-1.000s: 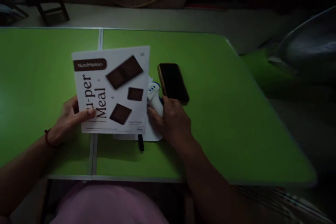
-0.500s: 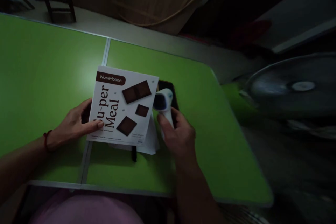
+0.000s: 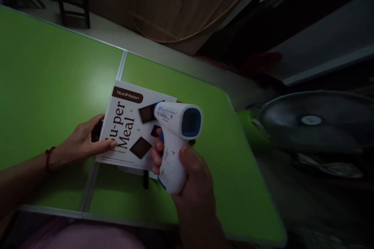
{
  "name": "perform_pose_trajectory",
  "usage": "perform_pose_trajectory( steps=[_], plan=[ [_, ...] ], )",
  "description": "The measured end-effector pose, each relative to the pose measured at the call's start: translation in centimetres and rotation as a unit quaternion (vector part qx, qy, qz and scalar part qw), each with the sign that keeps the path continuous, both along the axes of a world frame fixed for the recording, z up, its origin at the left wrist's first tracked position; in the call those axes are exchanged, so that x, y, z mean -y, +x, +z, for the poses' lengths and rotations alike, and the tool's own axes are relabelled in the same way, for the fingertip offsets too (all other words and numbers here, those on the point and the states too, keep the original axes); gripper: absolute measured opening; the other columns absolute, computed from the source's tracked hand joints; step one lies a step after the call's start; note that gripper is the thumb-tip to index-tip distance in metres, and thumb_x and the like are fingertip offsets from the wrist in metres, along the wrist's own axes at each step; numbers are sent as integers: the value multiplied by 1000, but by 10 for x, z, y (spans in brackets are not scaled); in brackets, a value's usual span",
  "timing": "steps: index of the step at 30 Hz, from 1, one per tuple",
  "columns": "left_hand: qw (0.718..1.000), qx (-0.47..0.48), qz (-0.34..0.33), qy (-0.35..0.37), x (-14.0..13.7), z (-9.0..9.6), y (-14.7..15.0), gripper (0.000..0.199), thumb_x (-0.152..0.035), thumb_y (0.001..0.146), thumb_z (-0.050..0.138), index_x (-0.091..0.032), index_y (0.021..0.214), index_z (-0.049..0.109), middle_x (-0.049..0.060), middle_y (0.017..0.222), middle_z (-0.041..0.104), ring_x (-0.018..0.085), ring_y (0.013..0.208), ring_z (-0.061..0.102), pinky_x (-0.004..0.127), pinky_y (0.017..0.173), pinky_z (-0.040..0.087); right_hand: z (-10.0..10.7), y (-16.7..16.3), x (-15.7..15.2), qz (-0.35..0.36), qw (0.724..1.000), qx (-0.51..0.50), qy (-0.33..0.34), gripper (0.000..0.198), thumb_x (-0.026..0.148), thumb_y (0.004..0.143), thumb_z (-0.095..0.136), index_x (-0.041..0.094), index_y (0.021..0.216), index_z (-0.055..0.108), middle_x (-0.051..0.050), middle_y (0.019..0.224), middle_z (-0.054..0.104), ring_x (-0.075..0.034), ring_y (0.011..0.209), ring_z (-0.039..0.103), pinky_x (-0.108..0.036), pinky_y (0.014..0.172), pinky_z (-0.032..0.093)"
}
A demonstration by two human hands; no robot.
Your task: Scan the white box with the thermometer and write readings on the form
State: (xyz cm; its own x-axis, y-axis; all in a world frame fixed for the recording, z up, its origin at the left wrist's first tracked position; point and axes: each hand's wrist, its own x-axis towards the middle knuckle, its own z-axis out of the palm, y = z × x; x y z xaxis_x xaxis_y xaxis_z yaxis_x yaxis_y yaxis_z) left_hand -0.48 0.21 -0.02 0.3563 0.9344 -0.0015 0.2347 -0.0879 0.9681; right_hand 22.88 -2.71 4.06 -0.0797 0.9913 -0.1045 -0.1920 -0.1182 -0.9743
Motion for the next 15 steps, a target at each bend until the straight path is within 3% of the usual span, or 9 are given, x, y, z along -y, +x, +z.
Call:
perform_pose_trajectory(
  steps=[7,15],
  plan=[
    [1000,-13,2,6,-1,-4,-2,66,-55,82,74,-19,133,55,14,123,71,29,97,74,38,72,66,-14,1,4,-9,1000,-1,-10,36,55,84,65,19,90,65,-1,63,68,-18,49,64,-31,47,54],
    [1000,3,-11,-4,-1,-3,-2,63,-54,82,74,-19,131,54,13,117,73,29,96,73,36,71,65,-16,1,6,9,1000,-10,-9,35,53,85,65,19,83,66,-2,61,69,-18,51,66,-31,50,56]
  ],
)
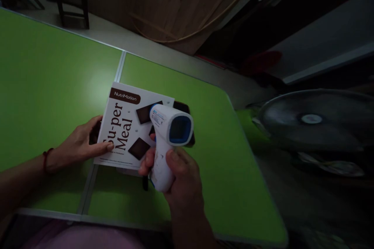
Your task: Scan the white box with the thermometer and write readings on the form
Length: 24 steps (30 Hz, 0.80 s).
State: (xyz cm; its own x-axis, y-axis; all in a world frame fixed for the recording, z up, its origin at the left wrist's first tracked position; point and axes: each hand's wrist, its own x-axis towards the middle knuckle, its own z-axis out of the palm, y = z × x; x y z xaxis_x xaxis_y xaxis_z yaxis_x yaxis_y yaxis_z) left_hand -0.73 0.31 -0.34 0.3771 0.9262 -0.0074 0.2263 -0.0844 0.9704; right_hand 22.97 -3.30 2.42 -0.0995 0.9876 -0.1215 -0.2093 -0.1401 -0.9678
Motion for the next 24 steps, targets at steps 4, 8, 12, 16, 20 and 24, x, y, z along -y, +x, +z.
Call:
perform_pose_trajectory(
  steps=[4,8,12,16,20,24],
  plan=[
    [1000,6,-4,-1,0,-2,-1,63,-53,83,73,-19,132,53,13,119,72,28,95,74,35,71,65,2,-2,1,-20,1000,-11,-2,36,54,83,67,18,89,68,-1,61,69,-18,49,66,-30,49,55],
    [1000,-13,-4,-4,0,-2,-2,63,-53,85,72,-19,134,52,12,118,73,28,96,73,35,74,64,4,-4,1,-31,999,-12,0,36,52,81,70,18,92,69,0,60,68,-17,48,64,-29,47,53],
    [1000,-14,-5,0,-1,1,-1,60,-53,83,73,-19,130,55,11,119,72,27,97,73,34,75,64,4,-5,2,-24,999,-22,-5,34,52,81,70,18,87,69,0,60,67,-16,47,64,-29,47,52],
    [1000,-7,-3,2,-1,2,0,48,-50,83,74,-20,118,61,9,114,74,26,95,73,33,75,64,4,-5,2,-24,999,-23,6,34,52,82,70,18,86,70,0,60,67,-15,48,63,-27,47,51],
    [1000,20,-11,-1,-1,2,0,48,-48,83,75,-20,118,60,10,116,74,23,91,74,30,70,65,4,-4,3,-25,999,-20,7,35,51,84,68,18,95,71,0,61,67,-14,48,63,-26,48,50],
    [1000,13,-7,-4,-1,0,-1,54,-48,82,76,-20,124,59,10,118,73,24,93,74,32,72,65,3,-4,3,-22,999,-29,11,35,50,84,67,17,97,71,1,61,67,-14,48,63,-27,47,50]
  ],
)
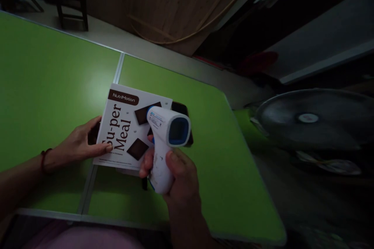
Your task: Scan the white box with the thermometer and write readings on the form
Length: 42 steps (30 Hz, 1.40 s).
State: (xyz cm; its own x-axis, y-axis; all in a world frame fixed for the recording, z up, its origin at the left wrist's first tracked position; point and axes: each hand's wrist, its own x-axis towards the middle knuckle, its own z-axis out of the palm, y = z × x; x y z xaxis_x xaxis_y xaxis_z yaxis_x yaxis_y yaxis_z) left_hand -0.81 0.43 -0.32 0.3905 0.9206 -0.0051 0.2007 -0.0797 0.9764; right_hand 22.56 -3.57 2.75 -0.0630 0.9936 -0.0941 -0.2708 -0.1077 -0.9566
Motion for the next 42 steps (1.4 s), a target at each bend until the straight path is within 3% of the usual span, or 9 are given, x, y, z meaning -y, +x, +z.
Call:
perform_pose_trajectory(
  steps=[7,12,16,21,26,29,36,40,42],
  plan=[
    [1000,1,4,-11,-1,-2,-1,66,-51,81,77,-20,135,53,12,117,73,27,96,74,37,73,67,1,4,-2,-24,998,-51,2,39,53,79,69,18,98,69,2,59,62,-14,45,58,-27,43,47],
    [1000,16,0,-19,0,-2,0,59,-50,83,76,-21,131,57,12,117,73,28,98,74,39,75,67,-15,22,0,-95,995,-34,-19,37,55,78,64,21,95,69,0,69,66,-16,57,61,-31,55,54],
    [999,22,4,-32,1,-2,0,64,-50,82,77,-21,134,55,12,120,72,27,98,74,39,76,67,-31,42,-5,-138,985,83,-69,41,58,79,60,21,95,69,-9,91,75,-25,77,71,-39,67,58],
    [999,16,9,-36,0,-1,-2,59,-50,82,77,-21,130,57,11,121,72,27,100,74,37,78,67,-38,68,-20,-106,943,303,-85,59,64,72,68,17,108,68,-16,104,76,-32,93,71,-44,78,56],
    [998,7,4,-62,0,2,-1,59,-53,83,75,-22,128,56,12,119,72,27,96,74,37,71,68,-57,75,-31,-69,819,570,-2,56,63,78,58,15,107,66,-20,109,69,-35,98,66,-49,81,53],
    [997,13,16,-69,1,4,-1,60,-55,82,76,-22,127,56,11,111,74,28,90,75,38,66,68,-74,71,-33,-93,756,645,65,57,59,87,50,13,119,61,-22,116,63,-35,101,63,-49,79,53],
    [995,10,101,-15,-4,4,-14,50,-51,80,78,-23,116,58,8,113,73,27,90,74,35,61,68,-79,74,-29,-116,728,665,122,63,61,91,50,12,131,56,-26,123,59,-40,112,58,-58,81,55],
    [979,-6,197,55,-11,1,-30,53,-44,82,80,-24,124,53,1,127,67,27,111,66,39,84,67,-59,68,-19,-134,732,616,260,38,43,95,55,14,117,65,-22,115,63,-33,106,62,-52,86,56],
    [966,-12,238,103,-14,-4,-37,64,-45,80,81,-25,131,47,-4,133,62,29,123,59,43,95,62,-51,62,-13,-85,751,583,297,28,35,96,54,15,110,68,-17,101,67,-26,87,66,-42,74,59]
  ],
)
